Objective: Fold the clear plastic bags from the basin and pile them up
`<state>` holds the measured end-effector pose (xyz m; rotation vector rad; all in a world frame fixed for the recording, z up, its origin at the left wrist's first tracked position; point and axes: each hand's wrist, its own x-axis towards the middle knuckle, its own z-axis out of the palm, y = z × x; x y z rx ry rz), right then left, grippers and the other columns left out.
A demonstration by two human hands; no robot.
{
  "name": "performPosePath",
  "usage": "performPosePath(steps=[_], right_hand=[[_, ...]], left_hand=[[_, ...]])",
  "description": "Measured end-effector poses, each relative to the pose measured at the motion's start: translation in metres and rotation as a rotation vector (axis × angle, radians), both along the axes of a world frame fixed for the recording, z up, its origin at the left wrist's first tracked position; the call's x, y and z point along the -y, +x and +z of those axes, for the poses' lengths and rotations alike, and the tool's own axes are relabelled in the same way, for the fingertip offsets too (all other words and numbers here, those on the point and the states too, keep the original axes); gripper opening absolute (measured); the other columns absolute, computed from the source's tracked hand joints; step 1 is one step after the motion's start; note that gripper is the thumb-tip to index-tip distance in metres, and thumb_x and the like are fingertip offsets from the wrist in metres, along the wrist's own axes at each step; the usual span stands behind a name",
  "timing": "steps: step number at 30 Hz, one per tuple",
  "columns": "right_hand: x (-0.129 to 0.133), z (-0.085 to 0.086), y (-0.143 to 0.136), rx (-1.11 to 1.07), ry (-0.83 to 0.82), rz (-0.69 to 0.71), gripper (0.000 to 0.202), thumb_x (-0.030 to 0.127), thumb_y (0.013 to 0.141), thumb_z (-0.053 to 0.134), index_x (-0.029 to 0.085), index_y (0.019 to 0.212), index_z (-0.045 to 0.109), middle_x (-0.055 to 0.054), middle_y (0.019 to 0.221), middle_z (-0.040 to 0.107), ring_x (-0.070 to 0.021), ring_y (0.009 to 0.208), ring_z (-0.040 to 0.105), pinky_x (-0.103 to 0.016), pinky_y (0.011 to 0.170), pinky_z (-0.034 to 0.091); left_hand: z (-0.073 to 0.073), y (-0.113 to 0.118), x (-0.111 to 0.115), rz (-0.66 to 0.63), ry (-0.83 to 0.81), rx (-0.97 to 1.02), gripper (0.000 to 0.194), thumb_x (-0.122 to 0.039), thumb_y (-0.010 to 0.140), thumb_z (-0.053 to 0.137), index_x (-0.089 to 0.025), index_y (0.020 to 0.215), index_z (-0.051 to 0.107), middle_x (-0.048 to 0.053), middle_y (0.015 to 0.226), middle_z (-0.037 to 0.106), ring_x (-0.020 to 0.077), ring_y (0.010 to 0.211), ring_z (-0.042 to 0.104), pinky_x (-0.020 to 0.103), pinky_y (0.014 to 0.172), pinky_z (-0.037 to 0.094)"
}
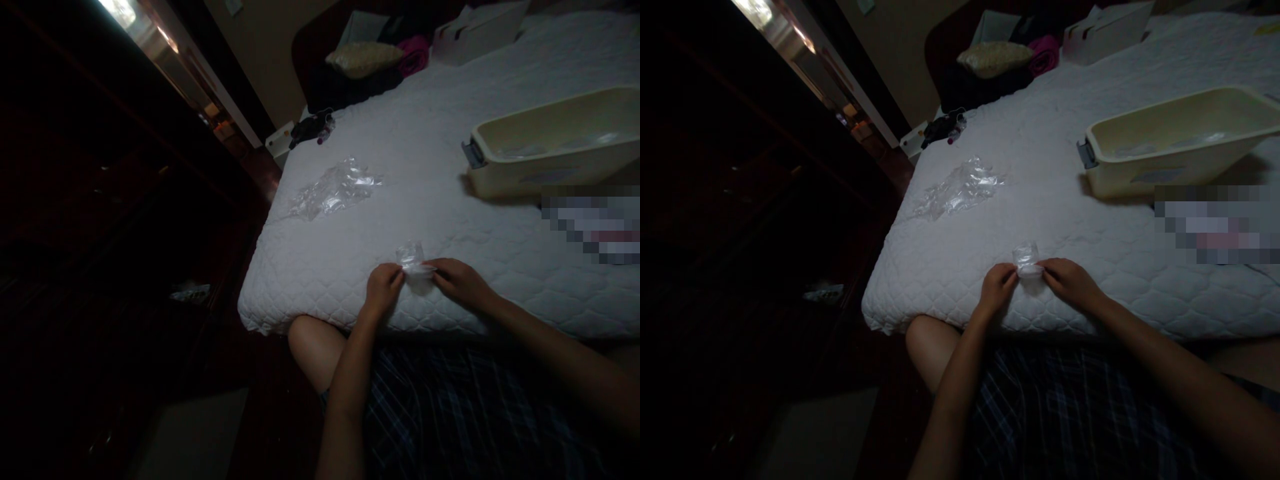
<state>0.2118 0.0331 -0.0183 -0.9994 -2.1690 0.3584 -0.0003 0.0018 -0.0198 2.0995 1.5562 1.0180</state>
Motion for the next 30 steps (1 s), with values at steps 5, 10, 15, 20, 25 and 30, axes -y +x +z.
performPosePath(steps=[5,10,15,20,25,30], right_hand=[[0.001,0.003,-0.002,-0.019,-0.075,-0.048,0.026,0.035,0.088,0.048,0.021,0.09,0.07,-0.008,0.086,0.073,-0.0229,0.077,0.068,-0.039,0.07,0.055],[0.002,0.007,-0.004,-0.03,-0.119,-0.077,0.028,0.04,0.089,0.049,0.023,0.087,0.07,-0.006,0.084,0.073,-0.0215,0.075,0.068,-0.037,0.069,0.054],[0.001,0.008,-0.006,-0.051,-0.166,-0.103,0.028,0.042,0.09,0.049,0.022,0.089,0.068,-0.005,0.083,0.073,-0.0206,0.073,0.068,-0.034,0.067,0.053],[0.0,0.007,-0.008,-0.066,-0.153,-0.146,0.029,0.043,0.089,0.049,0.021,0.091,0.067,-0.006,0.08,0.072,-0.0202,0.068,0.067,-0.033,0.061,0.052],[0.002,0.005,-0.009,-0.051,-0.104,-0.175,0.033,0.044,0.09,0.048,0.02,0.104,0.064,-0.005,0.073,0.07,-0.0189,0.06,0.065,-0.031,0.055,0.05],[0.004,0.004,-0.009,-0.042,-0.08,-0.199,0.034,0.044,0.09,0.047,0.019,0.107,0.061,-0.006,0.071,0.069,-0.0207,0.061,0.065,-0.033,0.057,0.05]], left_hand=[[0.007,0.004,0.001,-0.008,0.019,-0.041,0.019,-0.025,0.092,0.054,-0.018,0.092,0.07,0.006,0.098,0.07,0.0171,0.096,0.063,0.033,0.089,0.052],[0.015,0.007,0.002,0.0,0.016,-0.124,0.029,-0.028,0.096,0.045,-0.017,0.089,0.07,0.005,0.094,0.07,0.0165,0.092,0.063,0.031,0.086,0.052],[0.017,0.018,0.001,0.1,-0.007,-0.187,0.034,-0.029,0.097,0.043,-0.016,0.08,0.069,0.006,0.085,0.067,0.0175,0.086,0.061,0.031,0.081,0.049],[0.014,0.028,0.0,0.191,0.006,-0.258,0.034,-0.028,0.097,0.044,-0.015,0.077,0.068,0.008,0.084,0.064,0.019,0.085,0.058,0.033,0.078,0.047],[0.009,0.035,0.001,0.237,0.049,-0.301,0.031,-0.028,0.096,0.045,-0.015,0.079,0.068,0.009,0.087,0.063,0.0205,0.087,0.056,0.034,0.078,0.045],[0.006,0.037,0.002,0.255,0.088,-0.317,0.031,-0.027,0.096,0.046,-0.014,0.079,0.068,0.01,0.087,0.062,0.0212,0.088,0.055,0.035,0.077,0.045]])
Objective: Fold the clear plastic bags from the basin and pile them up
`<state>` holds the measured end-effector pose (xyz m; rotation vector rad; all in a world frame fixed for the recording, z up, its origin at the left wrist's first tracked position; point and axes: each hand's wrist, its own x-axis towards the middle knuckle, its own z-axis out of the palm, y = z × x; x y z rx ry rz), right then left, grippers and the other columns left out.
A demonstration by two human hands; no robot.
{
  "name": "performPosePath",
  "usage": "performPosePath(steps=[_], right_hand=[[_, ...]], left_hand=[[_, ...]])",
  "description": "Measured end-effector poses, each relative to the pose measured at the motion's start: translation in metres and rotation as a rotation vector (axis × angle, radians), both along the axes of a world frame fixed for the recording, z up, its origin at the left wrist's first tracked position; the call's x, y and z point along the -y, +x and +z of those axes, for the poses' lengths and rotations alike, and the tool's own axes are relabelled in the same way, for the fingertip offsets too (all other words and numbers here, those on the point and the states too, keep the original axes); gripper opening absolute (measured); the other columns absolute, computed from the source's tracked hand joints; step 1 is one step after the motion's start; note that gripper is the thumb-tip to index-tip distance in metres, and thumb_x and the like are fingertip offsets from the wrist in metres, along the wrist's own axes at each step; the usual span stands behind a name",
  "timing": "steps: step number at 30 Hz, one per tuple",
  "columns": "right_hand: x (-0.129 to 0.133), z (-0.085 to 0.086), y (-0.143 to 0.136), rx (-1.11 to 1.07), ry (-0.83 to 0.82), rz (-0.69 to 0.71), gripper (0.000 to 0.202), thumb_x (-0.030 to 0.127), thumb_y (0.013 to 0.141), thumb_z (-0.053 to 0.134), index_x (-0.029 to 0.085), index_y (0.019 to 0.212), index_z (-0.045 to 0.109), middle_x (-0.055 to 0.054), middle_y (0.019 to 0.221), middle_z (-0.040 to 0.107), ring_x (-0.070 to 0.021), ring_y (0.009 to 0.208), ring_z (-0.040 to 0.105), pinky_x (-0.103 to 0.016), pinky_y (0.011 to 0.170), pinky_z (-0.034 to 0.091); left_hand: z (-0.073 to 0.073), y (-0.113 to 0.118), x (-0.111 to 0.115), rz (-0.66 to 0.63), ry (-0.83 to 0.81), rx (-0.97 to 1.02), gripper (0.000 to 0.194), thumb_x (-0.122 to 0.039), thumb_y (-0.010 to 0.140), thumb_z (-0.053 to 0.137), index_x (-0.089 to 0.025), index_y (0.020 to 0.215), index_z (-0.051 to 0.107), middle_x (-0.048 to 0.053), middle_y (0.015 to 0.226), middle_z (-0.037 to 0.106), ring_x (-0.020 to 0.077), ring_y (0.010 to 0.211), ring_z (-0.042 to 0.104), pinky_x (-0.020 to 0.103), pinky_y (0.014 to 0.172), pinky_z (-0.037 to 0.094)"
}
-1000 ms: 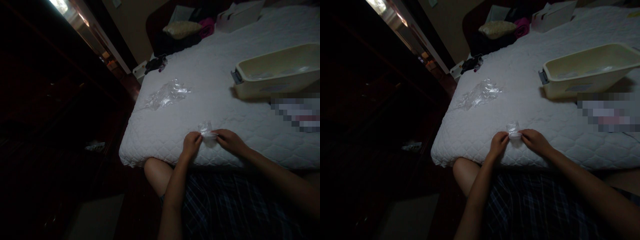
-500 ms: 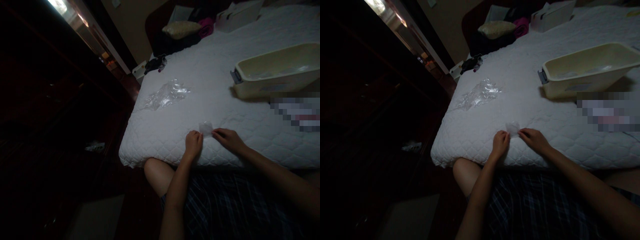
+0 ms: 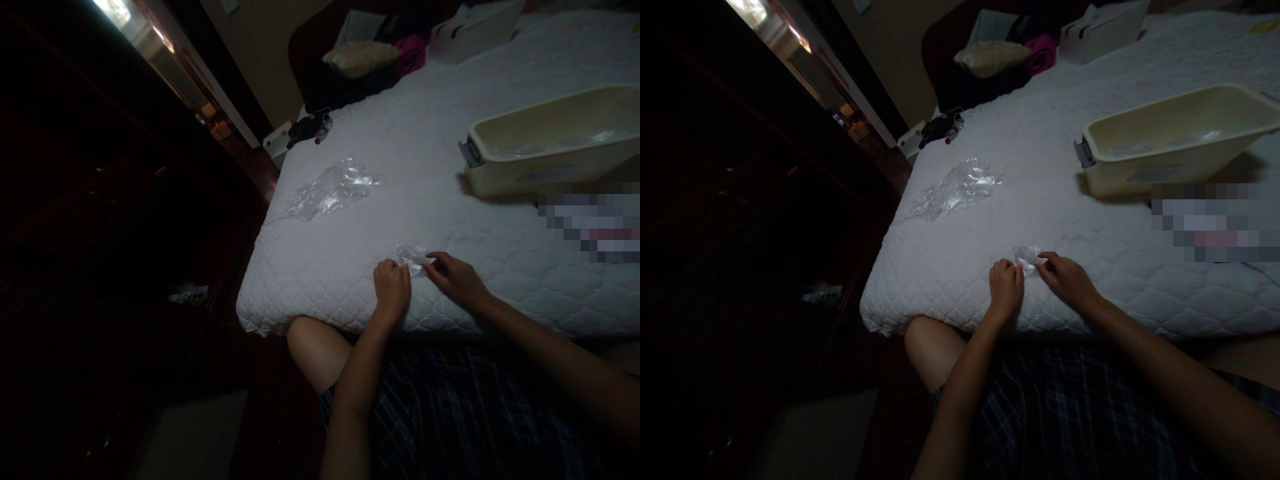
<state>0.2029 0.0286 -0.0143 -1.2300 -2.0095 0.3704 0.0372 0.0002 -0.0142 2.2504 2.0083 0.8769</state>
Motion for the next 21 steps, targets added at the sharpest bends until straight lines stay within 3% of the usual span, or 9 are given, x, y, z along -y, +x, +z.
performPosePath(steps=[6,11,17,21], right_hand=[[0.0011,-0.0028,0.0003,0.013,0.061,-0.034,0.028,0.041,0.089,0.049,0.019,0.103,0.059,-0.007,0.078,0.066,-0.0202,0.065,0.063,-0.033,0.059,0.05],[0.0017,-0.0014,0.0007,0.052,0.112,0.059,0.019,0.03,0.09,0.046,0.019,0.096,0.061,-0.009,0.088,0.062,-0.0202,0.077,0.062,-0.032,0.068,0.052],[0.001,-0.0008,0.0004,0.103,0.122,0.103,0.025,0.026,0.09,0.045,0.02,0.101,0.067,-0.01,0.096,0.062,-0.021,0.082,0.064,-0.035,0.072,0.054],[0.0001,-0.0027,0.0002,0.117,0.128,0.104,0.028,0.027,0.091,0.043,0.02,0.102,0.067,-0.01,0.097,0.063,-0.0219,0.082,0.064,-0.036,0.072,0.054]], left_hand=[[0.0,0.001,0.0004,-0.001,0.014,-0.005,0.029,-0.026,0.095,0.047,-0.014,0.08,0.068,0.01,0.087,0.061,0.0211,0.088,0.055,0.035,0.078,0.045],[-0.0001,0.0016,0.0006,0.006,0.022,-0.034,0.028,-0.026,0.095,0.048,-0.013,0.08,0.068,0.01,0.087,0.061,0.0212,0.088,0.055,0.035,0.078,0.045],[-0.0008,0.0024,0.0025,0.011,0.052,-0.041,0.027,-0.025,0.094,0.049,-0.013,0.079,0.068,0.01,0.086,0.06,0.0215,0.089,0.054,0.036,0.08,0.045],[0.0007,0.0015,0.0064,0.049,0.117,-0.049,0.024,-0.026,0.092,0.052,-0.013,0.078,0.066,0.011,0.089,0.061,0.0245,0.094,0.054,0.043,0.088,0.044]])
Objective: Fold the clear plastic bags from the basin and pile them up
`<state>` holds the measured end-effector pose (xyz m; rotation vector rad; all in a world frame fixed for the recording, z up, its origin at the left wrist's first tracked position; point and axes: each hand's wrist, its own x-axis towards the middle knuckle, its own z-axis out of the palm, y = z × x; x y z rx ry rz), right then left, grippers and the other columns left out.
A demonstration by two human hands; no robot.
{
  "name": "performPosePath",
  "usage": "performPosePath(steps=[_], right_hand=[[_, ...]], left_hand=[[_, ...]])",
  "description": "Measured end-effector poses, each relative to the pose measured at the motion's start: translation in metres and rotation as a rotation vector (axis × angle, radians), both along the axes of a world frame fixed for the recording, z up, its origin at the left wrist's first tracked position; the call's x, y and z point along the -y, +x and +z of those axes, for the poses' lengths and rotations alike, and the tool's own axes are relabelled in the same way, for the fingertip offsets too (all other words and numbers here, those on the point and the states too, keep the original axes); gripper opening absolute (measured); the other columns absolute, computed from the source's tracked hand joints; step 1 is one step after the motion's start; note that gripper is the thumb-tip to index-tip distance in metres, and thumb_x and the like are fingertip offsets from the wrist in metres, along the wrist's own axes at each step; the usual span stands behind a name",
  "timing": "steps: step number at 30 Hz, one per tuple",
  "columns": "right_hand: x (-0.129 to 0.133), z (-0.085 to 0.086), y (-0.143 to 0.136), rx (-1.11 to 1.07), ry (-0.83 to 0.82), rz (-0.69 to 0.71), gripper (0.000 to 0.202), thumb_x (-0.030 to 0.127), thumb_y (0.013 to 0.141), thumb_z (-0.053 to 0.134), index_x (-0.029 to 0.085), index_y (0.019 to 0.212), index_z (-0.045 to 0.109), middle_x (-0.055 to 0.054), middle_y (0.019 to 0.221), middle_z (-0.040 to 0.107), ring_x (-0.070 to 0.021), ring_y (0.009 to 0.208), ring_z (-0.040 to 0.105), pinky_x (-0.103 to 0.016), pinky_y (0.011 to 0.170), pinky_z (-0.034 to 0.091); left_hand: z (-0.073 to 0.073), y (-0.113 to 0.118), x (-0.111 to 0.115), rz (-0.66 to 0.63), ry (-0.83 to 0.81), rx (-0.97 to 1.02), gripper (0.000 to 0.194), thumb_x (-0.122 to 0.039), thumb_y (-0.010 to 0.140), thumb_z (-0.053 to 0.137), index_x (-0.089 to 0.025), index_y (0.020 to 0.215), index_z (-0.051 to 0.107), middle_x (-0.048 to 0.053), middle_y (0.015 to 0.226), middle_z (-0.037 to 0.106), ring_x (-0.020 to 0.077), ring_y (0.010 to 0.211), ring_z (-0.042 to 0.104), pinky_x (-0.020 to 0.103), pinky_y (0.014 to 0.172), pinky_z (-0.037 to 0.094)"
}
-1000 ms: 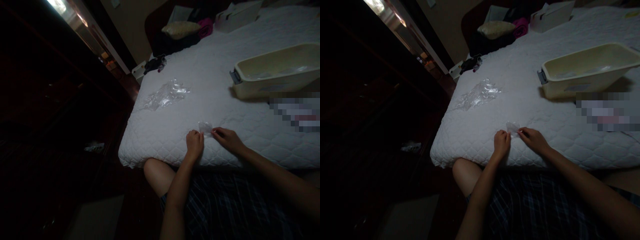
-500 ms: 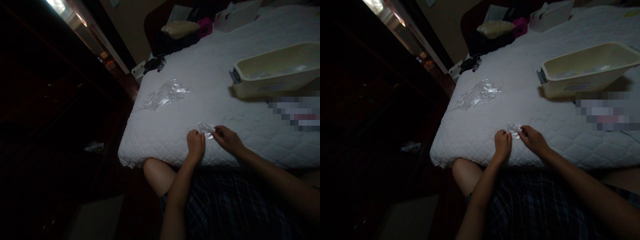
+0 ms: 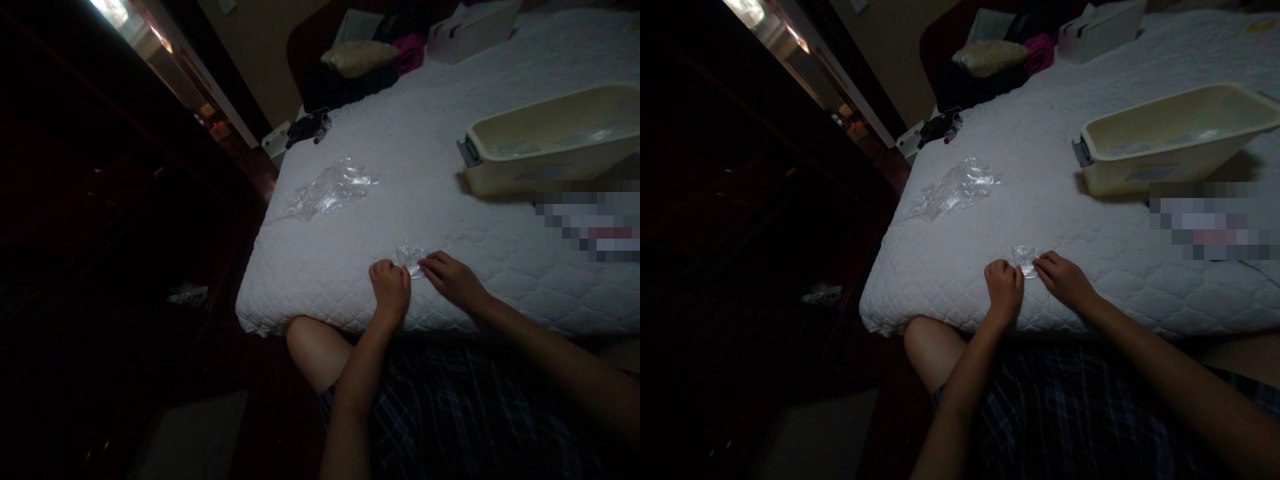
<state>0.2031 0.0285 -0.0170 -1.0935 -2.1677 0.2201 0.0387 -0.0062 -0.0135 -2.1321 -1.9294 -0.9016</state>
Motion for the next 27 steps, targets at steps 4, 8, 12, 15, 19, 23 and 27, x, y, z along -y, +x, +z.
performPosePath(steps=[4,8,12,15,19,23,27], right_hand=[[0.0,0.001,0.0,0.017,-0.001,0.005,0.028,0.028,0.093,0.042,0.018,0.101,0.066,-0.011,0.097,0.062,-0.0214,0.081,0.063,-0.036,0.072,0.054],[0.0,0.003,-0.001,0.006,-0.01,0.012,0.027,0.027,0.092,0.042,0.018,0.099,0.067,-0.011,0.095,0.063,-0.0219,0.081,0.063,-0.036,0.073,0.054],[0.001,0.004,-0.001,-0.01,0.0,0.002,0.025,0.026,0.09,0.043,0.019,0.096,0.066,-0.01,0.091,0.062,-0.022,0.08,0.062,-0.037,0.075,0.054],[0.001,0.002,-0.002,-0.032,0.025,-0.006,0.024,0.025,0.09,0.044,0.018,0.095,0.066,-0.011,0.092,0.06,-0.0226,0.083,0.061,-0.038,0.078,0.054],[-0.001,-0.001,-0.003,-0.071,0.066,-0.03,0.023,0.024,0.087,0.047,0.017,0.097,0.067,-0.014,0.099,0.059,-0.0253,0.091,0.06,-0.041,0.08,0.054],[0.001,-0.004,0.0,-0.098,0.125,-0.051,0.025,0.022,0.083,0.051,0.016,0.101,0.067,-0.014,0.104,0.058,-0.0248,0.094,0.059,-0.041,0.081,0.054],[0.007,-0.004,0.006,-0.082,0.269,-0.047,0.03,0.02,0.076,0.056,0.017,0.104,0.066,-0.013,0.105,0.06,-0.0253,0.095,0.059,-0.04,0.079,0.053]], left_hand=[[0.0,-0.002,0.003,0.034,0.048,0.049,0.021,-0.031,0.091,0.054,-0.014,0.086,0.064,0.016,0.109,0.061,0.0299,0.11,0.052,0.052,0.096,0.042],[-0.005,-0.005,0.003,-0.081,0.124,0.053,0.015,-0.025,0.093,0.051,-0.016,0.099,0.061,0.017,0.132,0.054,0.0303,0.129,0.045,0.053,0.103,0.041],[-0.012,-0.009,-0.001,-0.351,0.057,0.007,0.022,-0.016,0.095,0.043,-0.018,0.109,0.059,0.013,0.132,0.057,0.0237,0.13,0.048,0.047,0.105,0.044],[-0.014,-0.011,-0.005,-0.377,-0.007,-0.018,0.026,-0.015,0.095,0.042,-0.016,0.116,0.057,0.013,0.13,0.059,0.023,0.126,0.052,0.044,0.105,0.045],[-0.012,-0.012,-0.008,-0.369,-0.039,-0.064,0.026,-0.017,0.095,0.043,-0.014,0.114,0.059,0.014,0.129,0.06,0.023,0.122,0.055,0.041,0.104,0.045],[-0.011,-0.013,-0.008,-0.374,-0.064,-0.086,0.026,-0.018,0.095,0.042,-0.014,0.113,0.061,0.013,0.128,0.06,0.0228,0.123,0.054,0.04,0.104,0.044],[-0.011,-0.012,-0.009,-0.369,-0.079,-0.079,0.027,-0.018,0.095,0.042,-0.015,0.114,0.061,0.013,0.129,0.06,0.0227,0.124,0.054,0.042,0.103,0.044]])
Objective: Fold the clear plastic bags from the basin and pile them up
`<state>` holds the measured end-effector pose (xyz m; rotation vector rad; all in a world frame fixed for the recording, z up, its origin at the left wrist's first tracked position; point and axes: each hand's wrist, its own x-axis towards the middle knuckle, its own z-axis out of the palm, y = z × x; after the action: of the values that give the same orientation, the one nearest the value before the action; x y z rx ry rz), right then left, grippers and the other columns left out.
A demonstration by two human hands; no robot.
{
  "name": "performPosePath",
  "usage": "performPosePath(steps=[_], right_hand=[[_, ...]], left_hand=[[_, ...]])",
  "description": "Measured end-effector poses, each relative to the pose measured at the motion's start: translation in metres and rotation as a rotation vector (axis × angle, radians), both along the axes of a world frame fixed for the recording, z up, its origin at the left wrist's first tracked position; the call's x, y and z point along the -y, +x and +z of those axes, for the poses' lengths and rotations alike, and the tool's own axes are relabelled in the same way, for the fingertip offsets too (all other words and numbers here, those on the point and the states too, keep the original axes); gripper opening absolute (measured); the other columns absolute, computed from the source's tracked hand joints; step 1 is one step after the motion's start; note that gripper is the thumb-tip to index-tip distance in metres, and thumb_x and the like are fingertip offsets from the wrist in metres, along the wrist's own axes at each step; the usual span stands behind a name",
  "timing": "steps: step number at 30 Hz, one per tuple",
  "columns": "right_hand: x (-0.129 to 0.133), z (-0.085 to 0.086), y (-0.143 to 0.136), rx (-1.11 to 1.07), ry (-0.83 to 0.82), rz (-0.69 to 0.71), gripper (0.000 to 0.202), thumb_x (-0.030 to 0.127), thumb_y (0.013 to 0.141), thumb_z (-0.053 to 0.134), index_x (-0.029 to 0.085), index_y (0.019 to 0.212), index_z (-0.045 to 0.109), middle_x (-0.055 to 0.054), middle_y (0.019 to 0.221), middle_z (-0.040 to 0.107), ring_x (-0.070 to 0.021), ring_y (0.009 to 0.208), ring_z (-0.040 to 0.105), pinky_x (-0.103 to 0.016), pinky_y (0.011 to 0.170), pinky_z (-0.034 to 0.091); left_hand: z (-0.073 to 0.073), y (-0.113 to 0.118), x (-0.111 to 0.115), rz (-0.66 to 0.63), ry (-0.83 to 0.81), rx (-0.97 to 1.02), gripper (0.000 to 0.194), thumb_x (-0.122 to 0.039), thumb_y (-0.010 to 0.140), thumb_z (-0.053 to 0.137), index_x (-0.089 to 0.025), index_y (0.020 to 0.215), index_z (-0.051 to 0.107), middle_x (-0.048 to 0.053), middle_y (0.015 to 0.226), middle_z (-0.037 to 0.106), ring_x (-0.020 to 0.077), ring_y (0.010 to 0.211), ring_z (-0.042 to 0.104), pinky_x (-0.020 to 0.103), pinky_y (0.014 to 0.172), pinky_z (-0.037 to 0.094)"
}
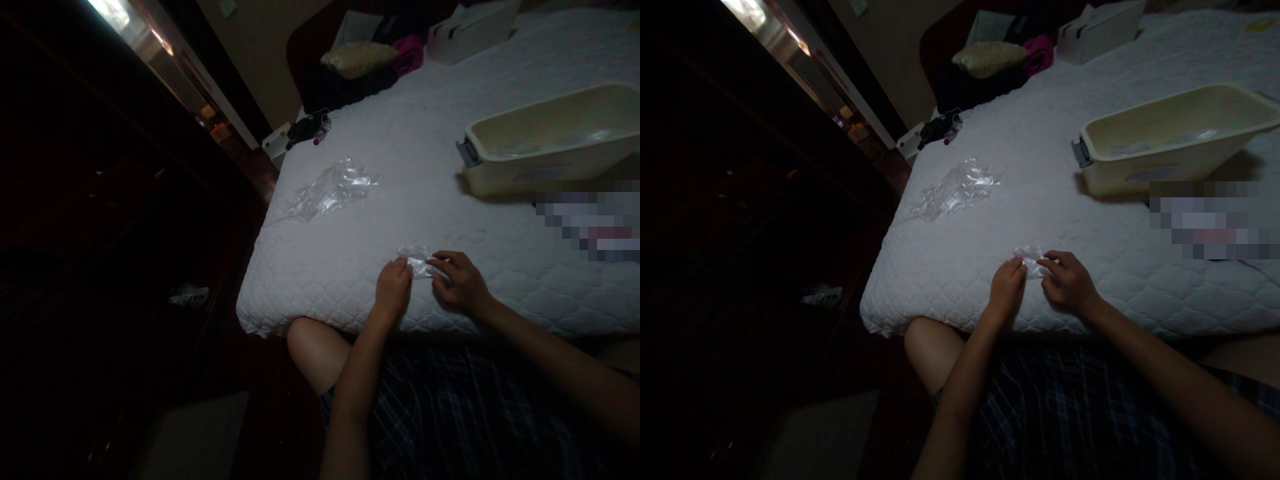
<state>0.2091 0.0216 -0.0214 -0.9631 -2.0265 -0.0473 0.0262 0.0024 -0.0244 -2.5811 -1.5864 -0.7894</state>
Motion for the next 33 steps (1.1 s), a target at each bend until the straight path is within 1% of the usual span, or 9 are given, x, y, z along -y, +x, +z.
performPosePath(steps=[4,10,14,16,19,22,26,29,33], right_hand=[[0.002,0.003,0.001,0.111,0.067,0.079,0.033,0.016,0.073,0.054,0.015,0.103,0.066,-0.014,0.102,0.064,-0.0257,0.093,0.06,-0.041,0.08,0.05],[-0.003,0.006,-0.006,0.222,-0.02,0.078,0.034,0.019,0.075,0.052,0.01,0.105,0.065,-0.015,0.101,0.066,-0.0265,0.094,0.061,-0.041,0.085,0.047],[-0.003,0.004,-0.007,0.216,-0.077,0.037,0.027,0.021,0.081,0.05,0.011,0.1,0.067,-0.016,0.101,0.068,-0.0269,0.094,0.062,-0.042,0.086,0.047],[-0.003,0.003,-0.005,0.194,-0.108,0.044,0.026,0.021,0.084,0.048,0.012,0.098,0.068,-0.015,0.1,0.069,-0.0268,0.093,0.063,-0.043,0.085,0.047],[-0.002,0.007,-0.002,0.122,-0.191,0.063,0.026,0.024,0.087,0.046,0.014,0.098,0.068,-0.013,0.097,0.071,-0.0263,0.091,0.065,-0.044,0.084,0.049],[0.0,0.018,0.0,-0.018,-0.319,0.032,0.028,0.03,0.088,0.045,0.018,0.098,0.068,-0.011,0.094,0.072,-0.0259,0.089,0.066,-0.045,0.083,0.05],[0.005,0.043,0.001,-0.201,-0.562,0.038,0.03,0.041,0.085,0.049,0.022,0.097,0.067,-0.008,0.095,0.072,-0.0244,0.086,0.067,-0.041,0.08,0.053],[0.008,0.063,0.0,-0.313,-0.696,0.059,0.033,0.05,0.08,0.055,0.023,0.095,0.067,-0.006,0.093,0.072,-0.0236,0.084,0.067,-0.039,0.076,0.054],[0.01,0.077,-0.003,-0.446,-0.794,0.006,0.04,0.058,0.075,0.061,0.022,0.092,0.067,-0.005,0.084,0.071,-0.0212,0.074,0.066,-0.037,0.07,0.054]], left_hand=[[0.0,0.0,0.0,-0.016,-0.002,0.04,0.027,-0.016,0.093,0.044,-0.013,0.114,0.061,0.015,0.128,0.06,0.023,0.123,0.054,0.04,0.103,0.045],[0.004,-0.002,0.001,-0.015,-0.032,0.202,0.027,-0.012,0.09,0.047,-0.014,0.115,0.059,0.013,0.127,0.06,0.0214,0.122,0.054,0.042,0.104,0.045],[0.003,-0.004,0.002,-0.024,-0.066,0.315,0.032,-0.01,0.088,0.047,-0.014,0.117,0.059,0.013,0.128,0.06,0.022,0.123,0.053,0.045,0.105,0.045],[0.0,-0.006,0.002,-0.042,-0.081,0.378,0.035,-0.007,0.085,0.046,-0.014,0.117,0.059,0.014,0.128,0.06,0.0222,0.123,0.054,0.045,0.106,0.044],[-0.004,-0.008,0.002,-0.066,-0.113,0.5,0.043,-0.002,0.082,0.044,-0.018,0.119,0.058,0.01,0.129,0.06,0.0212,0.123,0.054,0.047,0.106,0.043],[-0.003,-0.011,0.003,-0.069,-0.108,0.663,0.044,-0.005,0.081,0.048,-0.021,0.121,0.057,0.009,0.129,0.06,0.0218,0.125,0.052,0.049,0.108,0.041],[0.009,-0.012,0.007,-0.039,-0.148,0.887,0.049,-0.022,0.076,0.068,-0.022,0.124,0.055,0.01,0.136,0.053,0.0255,0.13,0.047,0.05,0.111,0.037],[0.021,-0.012,0.01,-0.054,-0.325,1.105,0.051,-0.036,0.072,0.075,-0.021,0.118,0.06,0.011,0.13,0.057,0.0252,0.123,0.053,0.047,0.107,0.04],[0.03,-0.011,0.013,-0.008,-0.615,1.33,0.051,-0.05,0.061,0.081,-0.017,0.098,0.067,0.008,0.1,0.069,0.0213,0.095,0.065,0.04,0.092,0.049]])
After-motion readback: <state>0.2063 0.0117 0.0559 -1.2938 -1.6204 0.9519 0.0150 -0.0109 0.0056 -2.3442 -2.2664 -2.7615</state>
